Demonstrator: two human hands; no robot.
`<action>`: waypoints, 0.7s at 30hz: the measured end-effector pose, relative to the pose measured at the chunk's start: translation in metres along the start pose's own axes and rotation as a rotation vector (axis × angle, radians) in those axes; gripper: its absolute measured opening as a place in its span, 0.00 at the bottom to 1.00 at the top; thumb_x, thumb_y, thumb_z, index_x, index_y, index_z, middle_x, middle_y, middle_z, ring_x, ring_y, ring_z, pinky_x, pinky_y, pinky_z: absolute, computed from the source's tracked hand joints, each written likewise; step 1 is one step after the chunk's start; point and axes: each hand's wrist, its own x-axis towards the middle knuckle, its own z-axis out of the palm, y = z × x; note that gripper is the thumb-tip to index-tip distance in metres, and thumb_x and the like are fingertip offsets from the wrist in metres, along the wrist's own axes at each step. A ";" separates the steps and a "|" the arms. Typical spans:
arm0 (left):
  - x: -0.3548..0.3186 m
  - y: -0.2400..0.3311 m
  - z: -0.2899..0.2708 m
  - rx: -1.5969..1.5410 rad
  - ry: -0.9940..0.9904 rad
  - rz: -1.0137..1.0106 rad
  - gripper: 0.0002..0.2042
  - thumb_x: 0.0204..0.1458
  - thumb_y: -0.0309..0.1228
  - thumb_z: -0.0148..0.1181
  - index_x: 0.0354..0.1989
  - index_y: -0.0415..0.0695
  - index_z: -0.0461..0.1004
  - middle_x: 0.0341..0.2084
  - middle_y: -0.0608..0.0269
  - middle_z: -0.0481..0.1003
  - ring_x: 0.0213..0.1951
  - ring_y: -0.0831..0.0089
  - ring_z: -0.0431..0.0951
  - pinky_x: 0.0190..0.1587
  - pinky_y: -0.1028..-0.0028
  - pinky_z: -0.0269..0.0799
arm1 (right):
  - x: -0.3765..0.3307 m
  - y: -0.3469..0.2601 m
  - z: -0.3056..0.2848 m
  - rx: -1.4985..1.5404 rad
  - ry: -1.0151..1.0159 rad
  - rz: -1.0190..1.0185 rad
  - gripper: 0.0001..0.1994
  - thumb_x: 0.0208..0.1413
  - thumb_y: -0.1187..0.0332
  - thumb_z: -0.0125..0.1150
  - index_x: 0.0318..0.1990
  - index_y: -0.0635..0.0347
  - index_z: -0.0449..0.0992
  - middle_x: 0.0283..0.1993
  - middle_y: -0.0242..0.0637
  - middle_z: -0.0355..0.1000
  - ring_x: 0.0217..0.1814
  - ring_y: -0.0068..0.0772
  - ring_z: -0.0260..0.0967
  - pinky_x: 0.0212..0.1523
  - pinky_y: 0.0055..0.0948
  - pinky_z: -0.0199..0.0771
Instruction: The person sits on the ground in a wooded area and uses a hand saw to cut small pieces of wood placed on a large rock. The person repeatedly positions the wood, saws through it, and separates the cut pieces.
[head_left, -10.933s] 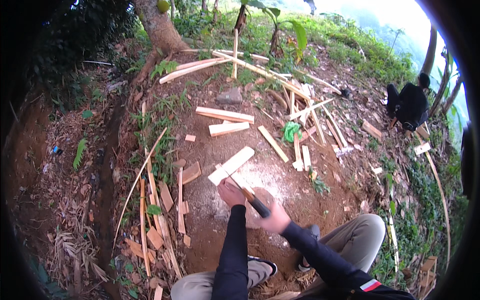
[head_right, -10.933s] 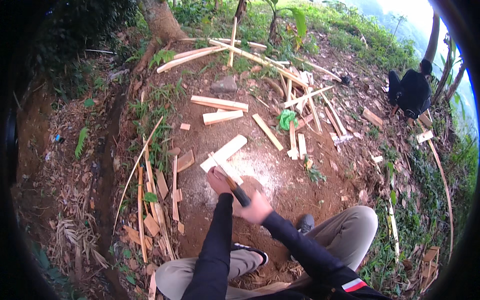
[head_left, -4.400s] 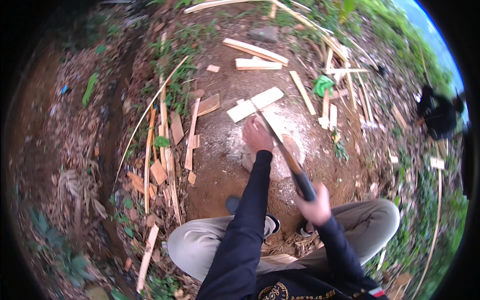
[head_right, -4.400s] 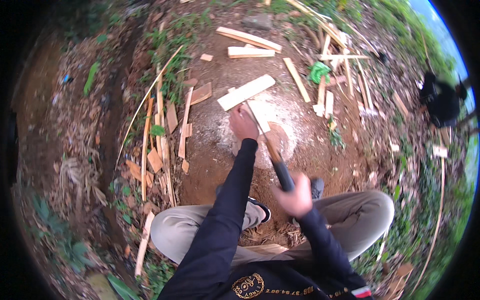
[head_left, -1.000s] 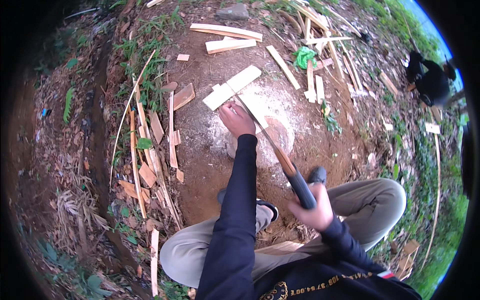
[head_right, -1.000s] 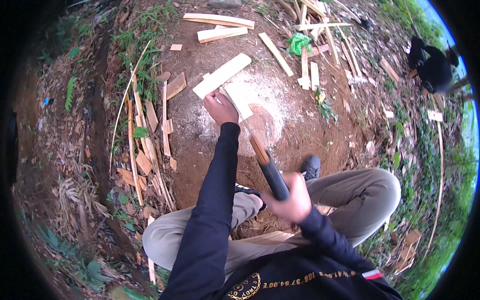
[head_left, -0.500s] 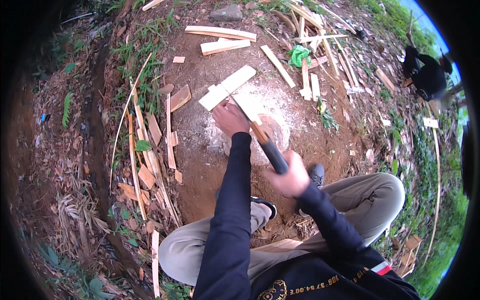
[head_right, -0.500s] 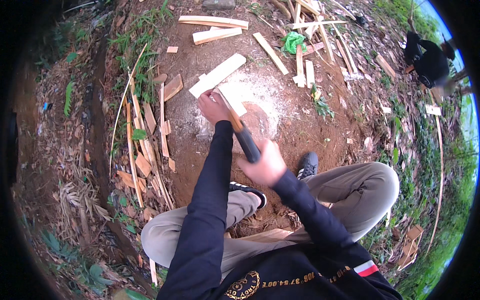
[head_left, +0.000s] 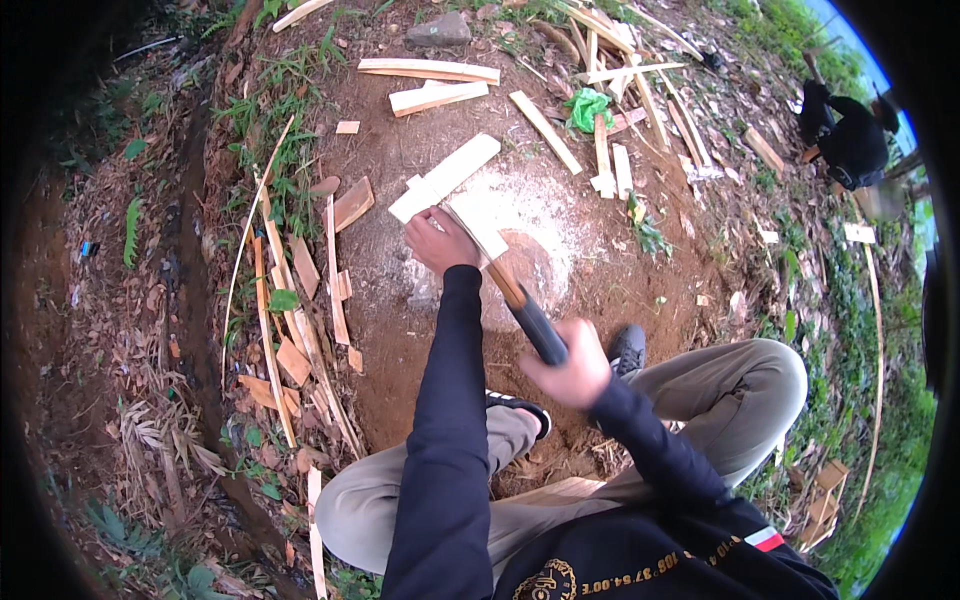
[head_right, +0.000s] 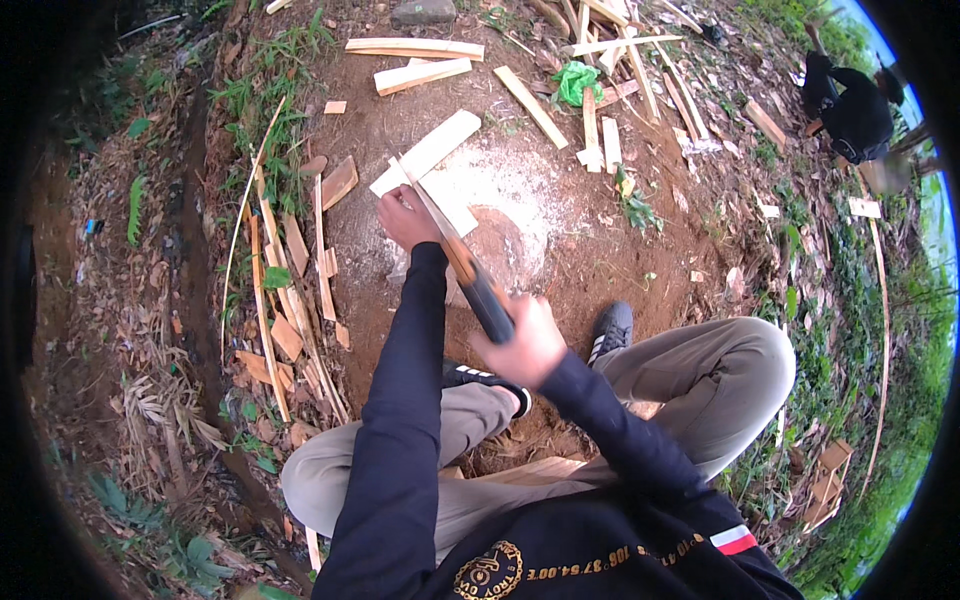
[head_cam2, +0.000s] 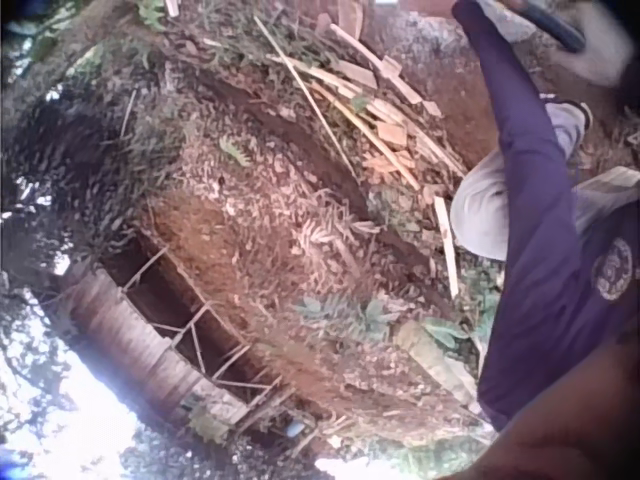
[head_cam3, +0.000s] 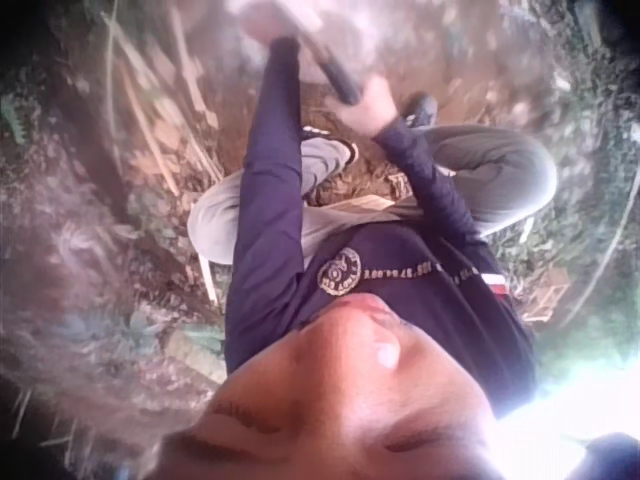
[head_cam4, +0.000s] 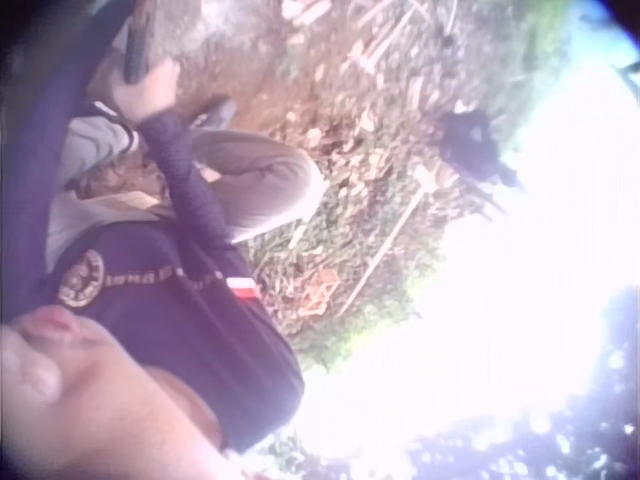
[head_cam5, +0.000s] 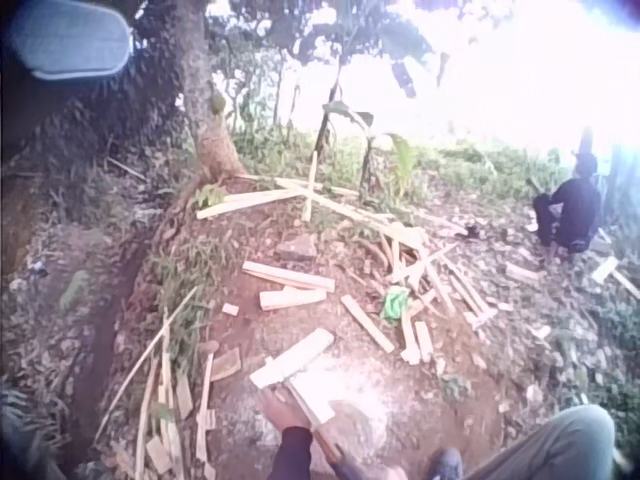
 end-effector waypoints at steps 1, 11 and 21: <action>0.003 -0.004 0.004 -0.006 0.026 0.000 0.11 0.60 0.37 0.50 0.36 0.41 0.69 0.37 0.53 0.72 0.44 0.52 0.69 0.47 0.53 0.62 | -0.023 0.007 -0.003 -0.028 -0.030 -0.023 0.10 0.43 0.70 0.66 0.29 0.66 0.74 0.14 0.45 0.66 0.17 0.34 0.72 0.23 0.34 0.70; -0.006 0.013 0.008 0.025 -0.037 -0.048 0.09 0.61 0.35 0.50 0.36 0.42 0.69 0.36 0.54 0.72 0.46 0.53 0.70 0.49 0.55 0.62 | -0.013 0.013 -0.003 -0.008 0.072 -0.019 0.14 0.41 0.71 0.67 0.16 0.64 0.65 0.12 0.38 0.60 0.13 0.26 0.57 0.19 0.33 0.61; -0.010 0.004 0.013 -0.092 0.078 0.013 0.10 0.59 0.33 0.51 0.33 0.38 0.68 0.33 0.49 0.72 0.43 0.51 0.70 0.47 0.55 0.63 | -0.032 0.007 -0.003 0.040 0.165 -0.079 0.13 0.40 0.72 0.66 0.15 0.62 0.65 0.12 0.38 0.60 0.12 0.31 0.57 0.20 0.32 0.61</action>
